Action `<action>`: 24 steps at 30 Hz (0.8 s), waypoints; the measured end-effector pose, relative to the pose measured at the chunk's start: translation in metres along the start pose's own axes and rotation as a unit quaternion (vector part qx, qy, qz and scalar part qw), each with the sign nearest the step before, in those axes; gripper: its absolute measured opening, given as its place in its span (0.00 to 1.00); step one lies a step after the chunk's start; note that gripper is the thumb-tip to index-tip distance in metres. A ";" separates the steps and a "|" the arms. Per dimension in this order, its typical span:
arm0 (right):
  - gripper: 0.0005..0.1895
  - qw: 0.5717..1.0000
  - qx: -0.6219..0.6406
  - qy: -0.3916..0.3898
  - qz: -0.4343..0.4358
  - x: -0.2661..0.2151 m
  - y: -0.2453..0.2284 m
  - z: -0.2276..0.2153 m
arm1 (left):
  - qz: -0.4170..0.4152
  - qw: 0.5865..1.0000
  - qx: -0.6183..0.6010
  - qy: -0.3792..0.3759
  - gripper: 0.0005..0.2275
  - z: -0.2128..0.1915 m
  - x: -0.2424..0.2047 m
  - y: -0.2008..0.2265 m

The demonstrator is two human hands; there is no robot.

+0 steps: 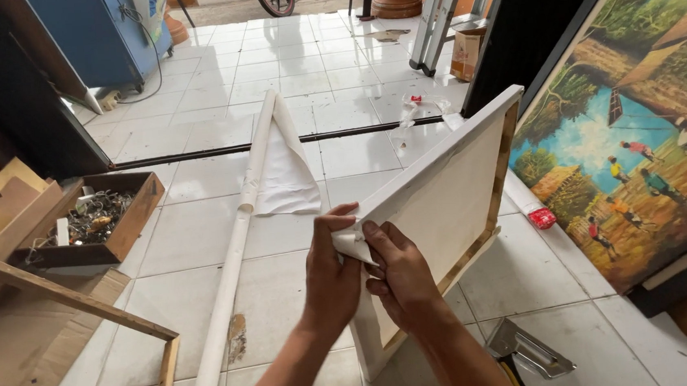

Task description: Stretching a white canvas over a wooden frame and securing it using a manual staple gun and trimming excess with a knife.

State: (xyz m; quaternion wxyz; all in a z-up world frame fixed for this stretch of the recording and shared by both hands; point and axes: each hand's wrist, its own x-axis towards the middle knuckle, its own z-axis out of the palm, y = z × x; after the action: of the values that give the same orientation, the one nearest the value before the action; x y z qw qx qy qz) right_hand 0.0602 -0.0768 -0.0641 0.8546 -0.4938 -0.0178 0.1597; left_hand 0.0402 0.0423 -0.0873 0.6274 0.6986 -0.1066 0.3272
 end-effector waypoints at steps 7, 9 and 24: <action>0.14 0.998 -0.058 -0.024 -0.017 -0.011 -0.007 0.011 | -0.199 0.978 0.032 0.058 0.31 0.006 0.013 0.042; 0.11 0.998 -0.062 -0.020 -0.018 -0.027 -0.014 0.025 | -0.227 0.948 0.159 0.153 0.28 0.011 0.020 0.034; 0.29 0.872 -0.444 0.169 0.120 0.064 0.084 -0.341 | 0.023 0.967 0.230 0.108 0.14 0.009 0.028 -0.008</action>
State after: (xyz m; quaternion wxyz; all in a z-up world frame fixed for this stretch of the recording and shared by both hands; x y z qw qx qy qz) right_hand 0.1639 -0.3050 -0.3178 0.5094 -0.8391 0.1174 0.1504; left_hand 0.0692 0.0422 -0.0768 0.4503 0.7817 0.0242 0.4308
